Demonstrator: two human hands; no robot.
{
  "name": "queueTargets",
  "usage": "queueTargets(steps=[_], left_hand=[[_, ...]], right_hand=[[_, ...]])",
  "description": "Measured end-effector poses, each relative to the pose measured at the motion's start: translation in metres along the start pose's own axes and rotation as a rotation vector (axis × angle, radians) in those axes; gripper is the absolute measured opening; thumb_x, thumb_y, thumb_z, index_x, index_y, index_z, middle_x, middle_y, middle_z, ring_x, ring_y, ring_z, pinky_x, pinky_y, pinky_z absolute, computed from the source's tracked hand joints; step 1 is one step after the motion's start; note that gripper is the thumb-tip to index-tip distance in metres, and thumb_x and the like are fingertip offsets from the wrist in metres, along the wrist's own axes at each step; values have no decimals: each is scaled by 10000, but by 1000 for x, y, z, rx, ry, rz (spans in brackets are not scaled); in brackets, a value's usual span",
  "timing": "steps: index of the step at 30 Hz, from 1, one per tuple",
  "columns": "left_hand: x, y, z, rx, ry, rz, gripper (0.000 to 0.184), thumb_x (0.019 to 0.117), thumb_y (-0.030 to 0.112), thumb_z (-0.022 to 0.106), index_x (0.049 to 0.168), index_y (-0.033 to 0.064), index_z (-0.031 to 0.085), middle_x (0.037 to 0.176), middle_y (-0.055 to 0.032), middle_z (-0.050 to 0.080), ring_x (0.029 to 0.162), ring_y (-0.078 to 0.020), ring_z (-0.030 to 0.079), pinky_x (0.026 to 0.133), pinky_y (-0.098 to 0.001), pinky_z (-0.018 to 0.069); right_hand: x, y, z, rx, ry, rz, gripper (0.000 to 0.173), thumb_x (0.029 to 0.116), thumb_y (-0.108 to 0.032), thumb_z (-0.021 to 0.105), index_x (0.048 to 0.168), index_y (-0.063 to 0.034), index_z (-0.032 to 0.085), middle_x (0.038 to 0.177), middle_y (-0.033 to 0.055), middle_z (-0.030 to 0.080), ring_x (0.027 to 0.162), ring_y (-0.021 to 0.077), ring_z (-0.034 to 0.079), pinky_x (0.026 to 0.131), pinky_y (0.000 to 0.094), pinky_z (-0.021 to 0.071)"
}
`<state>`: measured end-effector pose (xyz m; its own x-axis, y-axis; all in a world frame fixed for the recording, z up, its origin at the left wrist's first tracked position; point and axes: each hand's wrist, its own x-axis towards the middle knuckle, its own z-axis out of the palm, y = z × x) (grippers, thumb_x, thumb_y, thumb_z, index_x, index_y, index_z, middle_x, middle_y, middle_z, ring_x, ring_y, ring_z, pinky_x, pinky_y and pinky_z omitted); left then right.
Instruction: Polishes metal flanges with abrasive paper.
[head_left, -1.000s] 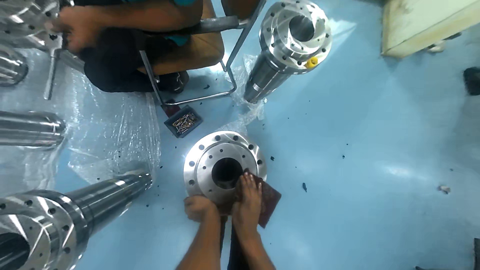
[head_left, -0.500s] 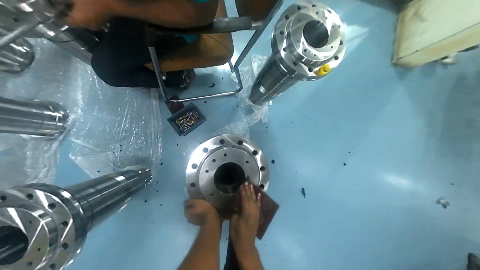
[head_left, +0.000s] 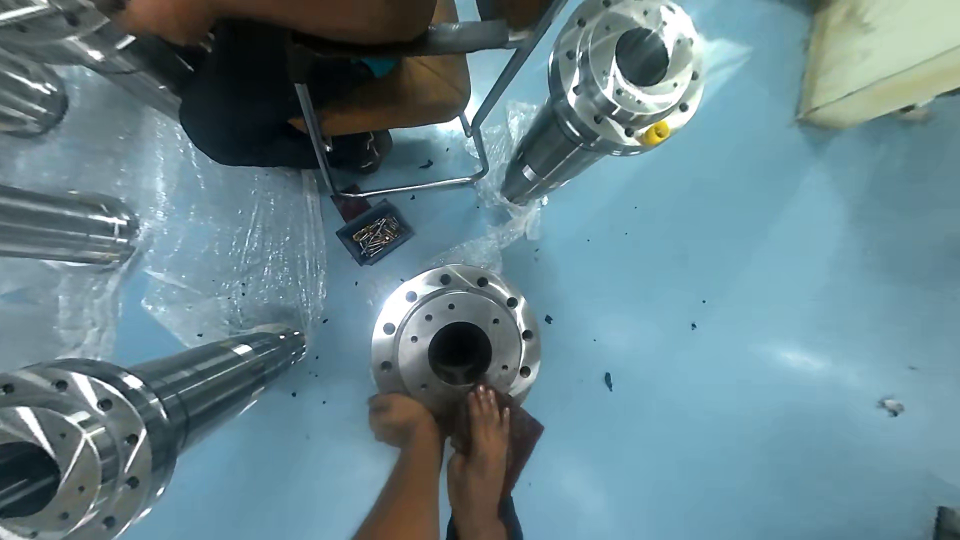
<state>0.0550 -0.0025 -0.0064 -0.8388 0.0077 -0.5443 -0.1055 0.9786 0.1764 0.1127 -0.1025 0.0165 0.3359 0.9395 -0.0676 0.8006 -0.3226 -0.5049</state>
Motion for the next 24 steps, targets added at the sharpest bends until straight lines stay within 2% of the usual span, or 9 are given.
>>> queueTargets(steps=[2,5,8,12,14,19,22,24], left_hand=[[0,1,0,-6,1,-23,491,1127,297,328,1152,-36,688,1181,-265,696,1164,-423,654,953,-590,510],[1,0,0,-16,12,-25,512,1129,308,319,1140,-41,693,1181,-269,695,1162,-423,654,954,-591,508],[0,-1,-1,-14,-6,-13,516,1129,309,315,1166,-54,680,1199,-283,686,1181,-435,646,964,-597,509],[0,0,-1,-16,-6,-27,516,1128,310,316,1150,-49,686,1179,-275,696,1164,-431,656,949,-594,516],[0,0,-1,-19,2,-39,513,1129,313,320,1140,-46,688,1166,-273,700,1159,-426,659,947,-589,517],[2,-1,1,-51,9,-60,520,1129,332,326,1134,-34,695,1164,-262,702,1154,-416,661,943,-585,515],[1,-1,1,-43,9,-50,516,1126,321,323,1120,-36,695,1141,-260,709,1135,-413,670,928,-583,523],[0,1,2,-41,15,-44,505,1125,307,330,1121,-37,698,1144,-257,711,1135,-408,673,937,-575,523]], right_hand=[[4,3,0,1,48,-15,469,783,-20,580,1229,50,709,1339,188,675,1306,382,605,1158,623,363],[24,0,-1,-12,88,8,467,771,-15,630,1225,71,699,1256,224,689,1223,405,638,1130,585,422],[28,1,-3,-16,99,43,507,752,-33,684,1249,68,688,1241,258,677,1200,441,631,1101,541,461],[30,12,-10,19,120,37,496,766,-82,755,1237,60,693,1243,274,647,1155,390,642,1002,435,541],[33,16,-13,-5,105,15,436,770,-97,764,1183,39,734,1230,254,679,1135,393,661,990,463,540],[28,19,-11,-178,87,-30,405,817,-186,708,1194,-48,765,1258,153,711,1172,382,649,1029,541,478],[22,21,-9,-185,88,-63,407,825,-190,688,1201,-54,762,1275,161,704,1237,419,623,1086,629,421],[28,22,-9,-169,88,-61,391,825,-195,696,1183,-56,769,1257,167,707,1229,418,628,1100,621,422]])
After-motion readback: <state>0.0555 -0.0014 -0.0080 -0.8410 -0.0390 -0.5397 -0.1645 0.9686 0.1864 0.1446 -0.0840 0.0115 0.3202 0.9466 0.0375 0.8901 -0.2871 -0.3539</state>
